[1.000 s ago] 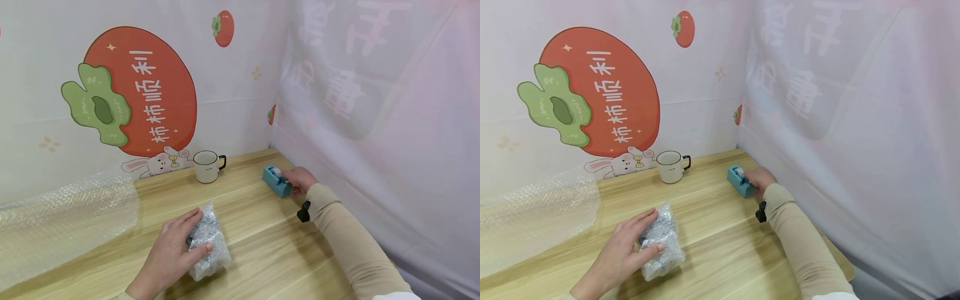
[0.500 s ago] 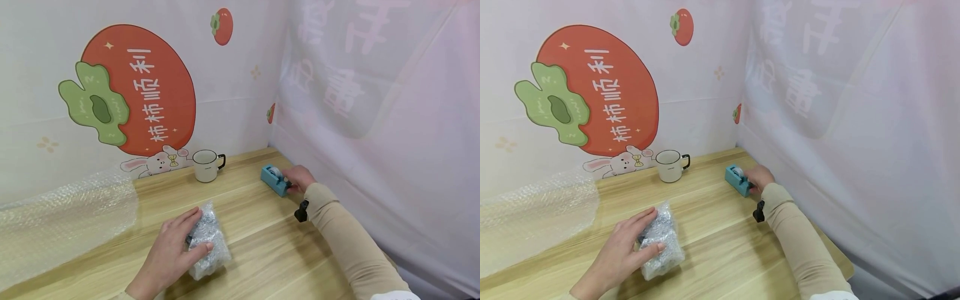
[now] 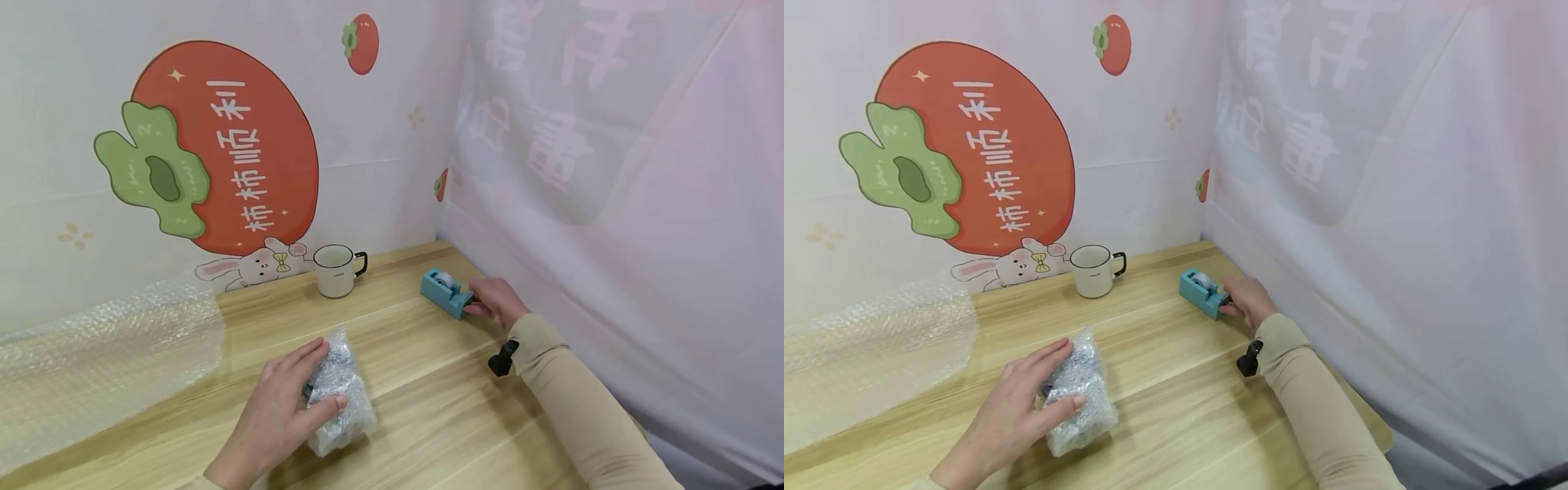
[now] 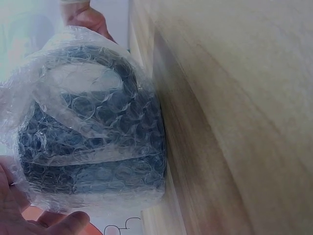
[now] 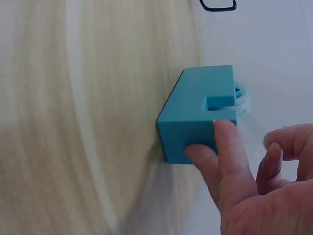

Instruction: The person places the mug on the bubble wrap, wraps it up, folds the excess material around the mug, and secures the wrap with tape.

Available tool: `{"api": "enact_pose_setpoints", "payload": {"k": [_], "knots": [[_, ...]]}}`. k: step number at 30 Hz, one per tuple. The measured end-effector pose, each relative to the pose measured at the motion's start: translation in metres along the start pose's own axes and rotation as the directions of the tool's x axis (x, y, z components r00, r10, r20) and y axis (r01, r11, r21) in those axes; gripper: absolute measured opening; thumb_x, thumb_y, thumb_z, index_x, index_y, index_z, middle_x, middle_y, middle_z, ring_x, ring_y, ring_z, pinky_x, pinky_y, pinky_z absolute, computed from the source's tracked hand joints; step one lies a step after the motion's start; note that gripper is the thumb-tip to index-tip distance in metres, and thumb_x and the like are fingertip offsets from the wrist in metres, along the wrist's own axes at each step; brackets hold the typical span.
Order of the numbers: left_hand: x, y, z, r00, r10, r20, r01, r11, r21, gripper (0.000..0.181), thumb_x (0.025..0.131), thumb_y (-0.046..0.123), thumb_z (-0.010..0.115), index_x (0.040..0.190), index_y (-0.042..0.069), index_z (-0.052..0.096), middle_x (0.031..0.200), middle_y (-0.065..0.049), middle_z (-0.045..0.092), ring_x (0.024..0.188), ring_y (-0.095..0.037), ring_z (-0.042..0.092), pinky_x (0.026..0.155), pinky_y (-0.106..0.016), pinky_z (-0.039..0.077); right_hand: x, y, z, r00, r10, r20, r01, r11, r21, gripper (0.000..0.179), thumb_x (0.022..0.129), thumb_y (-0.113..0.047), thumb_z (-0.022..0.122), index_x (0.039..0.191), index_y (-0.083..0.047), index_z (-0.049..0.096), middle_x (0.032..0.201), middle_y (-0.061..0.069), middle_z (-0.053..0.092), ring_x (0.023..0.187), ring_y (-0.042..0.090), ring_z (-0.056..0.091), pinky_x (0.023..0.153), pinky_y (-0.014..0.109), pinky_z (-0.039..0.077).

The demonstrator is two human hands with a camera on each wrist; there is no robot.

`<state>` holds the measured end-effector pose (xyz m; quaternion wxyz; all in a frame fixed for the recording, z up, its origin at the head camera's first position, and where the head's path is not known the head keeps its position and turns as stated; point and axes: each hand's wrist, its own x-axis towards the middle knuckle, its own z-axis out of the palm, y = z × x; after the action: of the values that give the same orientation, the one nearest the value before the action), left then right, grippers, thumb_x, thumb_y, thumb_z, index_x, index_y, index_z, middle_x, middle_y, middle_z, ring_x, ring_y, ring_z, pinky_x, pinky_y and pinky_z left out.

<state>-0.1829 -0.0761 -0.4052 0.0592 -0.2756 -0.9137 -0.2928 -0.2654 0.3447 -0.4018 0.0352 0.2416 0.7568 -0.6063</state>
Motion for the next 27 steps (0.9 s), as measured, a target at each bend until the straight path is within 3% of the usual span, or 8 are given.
{"api": "enact_pose_setpoints", "payload": {"k": [3,6,11,15,20,27], "knots": [[0.000,0.000,0.001,1.000,0.000,0.002,0.000,1.000,-0.002,0.080,0.090,0.064,0.068,0.152,0.015,0.055,0.159,-0.004,0.050,0.139,-0.033,0.048,0.108,-0.061,0.044,0.003,0.008,-0.005,1.000,0.007,0.019,-0.009,0.994,0.107,0.018,0.095,-0.011,0.050,0.109,0.000,0.051,0.096,0.007,0.057,0.059,0.007,0.068,0.065,0.021,0.060],[0.000,0.000,0.001,1.000,-0.001,0.000,0.001,1.000,-0.003,0.080,0.090,0.064,0.068,0.152,0.016,0.055,0.159,-0.004,0.050,0.139,-0.033,0.048,0.108,-0.061,0.044,0.003,0.011,-0.007,0.999,0.024,0.026,-0.027,0.990,0.139,0.022,0.096,-0.011,0.050,0.114,0.001,0.051,0.102,0.009,0.057,0.059,0.007,0.069,0.063,0.020,0.059],[0.000,0.000,0.002,1.000,0.007,-0.013,-0.007,1.000,-0.005,0.079,0.090,0.062,0.070,0.152,0.015,0.055,0.159,-0.005,0.050,0.138,-0.034,0.049,0.107,-0.061,0.045,-0.004,0.004,-0.006,0.998,0.054,0.014,-0.055,0.998,0.031,0.043,0.095,-0.013,0.052,0.135,0.000,0.047,0.127,0.018,0.057,0.060,0.006,0.066,0.058,0.019,0.055],[0.000,0.000,0.003,1.000,0.013,-0.024,-0.014,1.000,-0.008,0.078,0.090,0.059,0.071,0.151,0.015,0.056,0.158,-0.005,0.051,0.138,-0.033,0.049,0.107,-0.060,0.045,-0.009,-0.003,-0.005,0.998,0.067,0.004,-0.066,0.996,-0.053,0.052,0.101,-0.023,0.055,0.147,-0.002,0.043,0.127,0.022,0.059,0.058,0.007,0.065,0.061,0.022,0.058],[-0.001,-0.001,0.003,0.999,0.023,-0.040,-0.023,1.000,-0.004,0.076,0.090,0.057,0.072,0.151,0.014,0.056,0.157,-0.005,0.052,0.138,-0.033,0.049,0.107,-0.059,0.045,-0.012,-0.007,-0.002,0.998,0.056,-0.009,-0.056,0.997,-0.047,0.061,0.103,-0.027,0.056,0.154,-0.001,0.036,0.120,0.024,0.062,0.060,0.010,0.067,0.070,0.028,0.062],[-0.001,-0.001,0.002,0.999,0.023,-0.040,-0.023,1.000,-0.001,0.077,0.090,0.058,0.071,0.151,0.014,0.056,0.157,-0.005,0.052,0.138,-0.033,0.049,0.106,-0.058,0.045,-0.011,-0.006,0.000,0.997,0.063,-0.044,-0.063,0.998,0.019,0.058,0.099,-0.017,0.054,0.151,0.004,0.041,0.115,0.022,0.067,0.062,0.011,0.070,0.069,0.028,0.063]]}}
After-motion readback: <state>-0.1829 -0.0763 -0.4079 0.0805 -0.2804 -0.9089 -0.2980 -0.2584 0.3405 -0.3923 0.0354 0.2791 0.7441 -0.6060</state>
